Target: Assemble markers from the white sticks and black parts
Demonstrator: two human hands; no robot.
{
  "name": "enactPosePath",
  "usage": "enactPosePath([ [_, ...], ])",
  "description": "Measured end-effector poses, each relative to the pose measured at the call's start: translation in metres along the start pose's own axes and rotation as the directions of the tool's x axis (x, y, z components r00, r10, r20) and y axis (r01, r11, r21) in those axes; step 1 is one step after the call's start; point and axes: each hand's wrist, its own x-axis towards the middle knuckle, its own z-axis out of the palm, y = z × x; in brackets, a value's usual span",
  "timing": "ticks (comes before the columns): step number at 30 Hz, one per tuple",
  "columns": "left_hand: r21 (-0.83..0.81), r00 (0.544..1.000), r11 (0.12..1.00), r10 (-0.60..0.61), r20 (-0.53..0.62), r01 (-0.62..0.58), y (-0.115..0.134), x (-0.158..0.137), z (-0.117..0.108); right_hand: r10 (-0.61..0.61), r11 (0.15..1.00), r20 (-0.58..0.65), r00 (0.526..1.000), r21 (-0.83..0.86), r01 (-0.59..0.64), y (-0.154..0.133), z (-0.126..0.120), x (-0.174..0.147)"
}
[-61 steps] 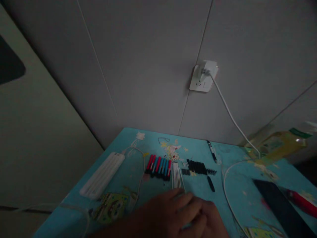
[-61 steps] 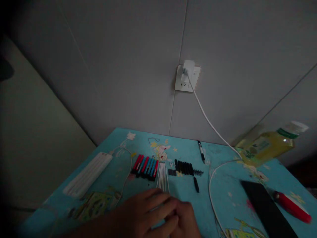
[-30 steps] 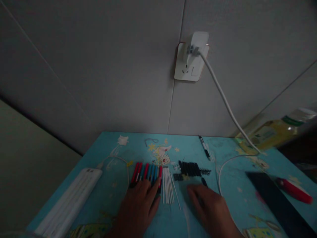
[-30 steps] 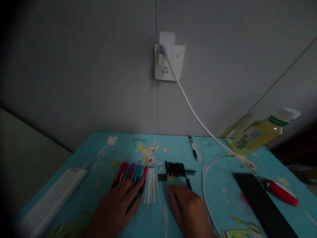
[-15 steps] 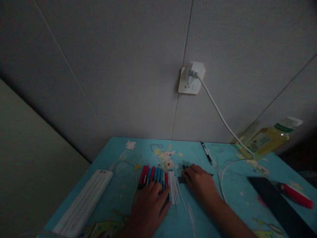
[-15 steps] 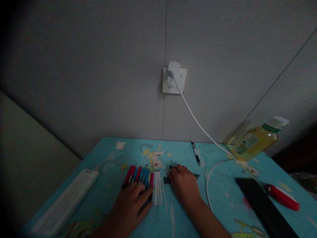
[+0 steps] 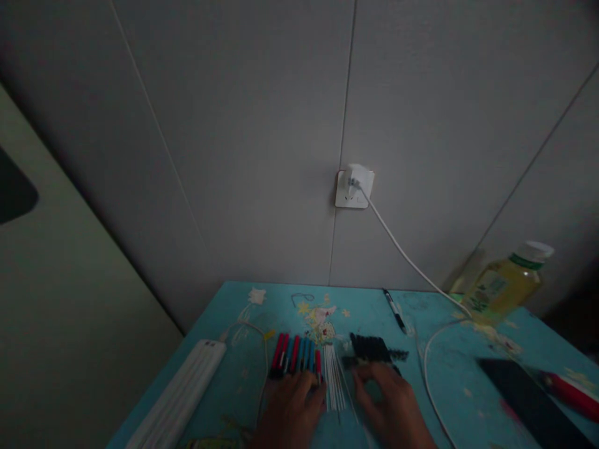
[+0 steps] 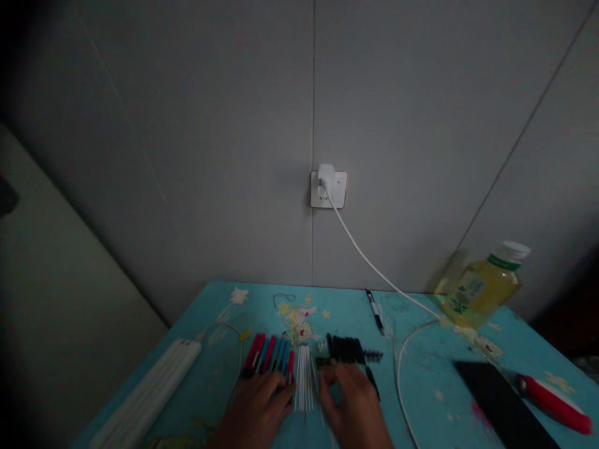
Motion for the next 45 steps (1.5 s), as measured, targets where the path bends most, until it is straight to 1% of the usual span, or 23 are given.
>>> enactPosePath([
  [3,0.028,0.996,0.996,0.084,-0.016,-0.083,0.001,0.002,-0.007,-0.011,0.997,0.046,0.999,0.075,0.007,-0.003,0.004,-0.002],
  [7,0.019,0.984,0.985,0.174,-0.049,-0.173,0.004,0.005,-0.020,0.044,0.990,0.053,0.998,0.134,-0.051,-0.002,0.001,0.004],
  [11,0.054,0.947,0.958,0.288,-0.140,-0.283,0.005,0.009,-0.041,0.094,0.981,0.020,0.995,0.166,-0.096,0.003,-0.001,0.008],
  [13,0.078,0.927,0.947,0.322,-0.194,-0.313,0.006,0.012,-0.052,0.117,0.981,0.003,0.993,0.155,-0.116,0.004,-0.001,0.008],
  [14,0.080,0.923,0.947,0.321,-0.211,-0.311,0.008,0.013,-0.056,0.122,0.982,-0.003,0.992,0.145,-0.121,0.004,-0.001,0.008],
  [16,0.075,0.927,0.956,0.293,-0.232,-0.284,0.013,0.012,-0.064,0.120,0.985,0.002,0.993,0.128,-0.119,0.003,-0.002,0.006],
  [19,0.032,0.951,0.973,0.231,-0.204,-0.230,0.028,0.005,-0.069,0.114,0.987,0.015,0.993,0.114,-0.115,-0.001,-0.004,0.003],
  [21,-0.058,0.972,0.986,0.140,-0.190,-0.154,0.039,-0.003,-0.068,0.121,0.987,0.005,0.993,0.106,-0.121,-0.004,-0.004,0.001],
  [23,-0.220,0.982,0.974,0.002,-0.188,-0.044,0.047,-0.013,-0.065,0.129,0.987,-0.017,0.992,0.099,-0.127,-0.006,-0.002,-0.001],
  [24,-0.315,0.979,0.949,-0.078,-0.187,0.015,0.050,-0.018,-0.063,0.131,0.987,-0.029,0.991,0.097,-0.127,-0.007,-0.001,-0.001],
  [26,-0.493,0.957,0.860,-0.237,-0.165,0.128,0.054,-0.027,-0.059,0.124,0.988,-0.045,0.991,0.096,-0.120,-0.010,0.003,-0.004],
  [28,-0.635,0.917,0.737,-0.384,-0.109,0.233,0.056,-0.035,-0.054,0.102,0.990,-0.045,0.994,0.100,-0.097,-0.015,0.006,-0.009],
  [30,-0.741,0.872,0.602,-0.488,-0.044,0.300,0.058,-0.043,-0.050,0.066,0.992,-0.033,0.997,0.108,-0.062,-0.022,0.009,-0.016],
  [32,-0.808,0.847,0.499,-0.531,0.001,0.314,0.058,-0.050,-0.045,0.027,0.993,-0.015,1.000,0.119,-0.025,-0.031,0.010,-0.024],
  [33,-0.829,0.843,0.467,-0.538,0.011,0.309,0.058,-0.052,-0.044,0.009,0.992,-0.005,1.000,0.126,-0.008,-0.036,0.010,-0.027],
  [35,-0.851,0.842,0.432,-0.539,0.020,0.297,0.058,-0.057,-0.042,-0.021,0.990,0.013,1.000,0.142,0.019,-0.043,0.009,-0.032],
  [38,-0.860,0.839,0.412,-0.543,0.032,0.300,0.056,-0.059,-0.042,-0.043,0.987,0.034,0.998,0.155,0.037,-0.047,0.008,-0.035],
  [45,-0.859,0.843,0.415,-0.536,0.036,0.300,0.056,-0.060,-0.043,-0.049,0.986,0.033,0.998,0.161,0.043,-0.034,0.010,-0.032],
])
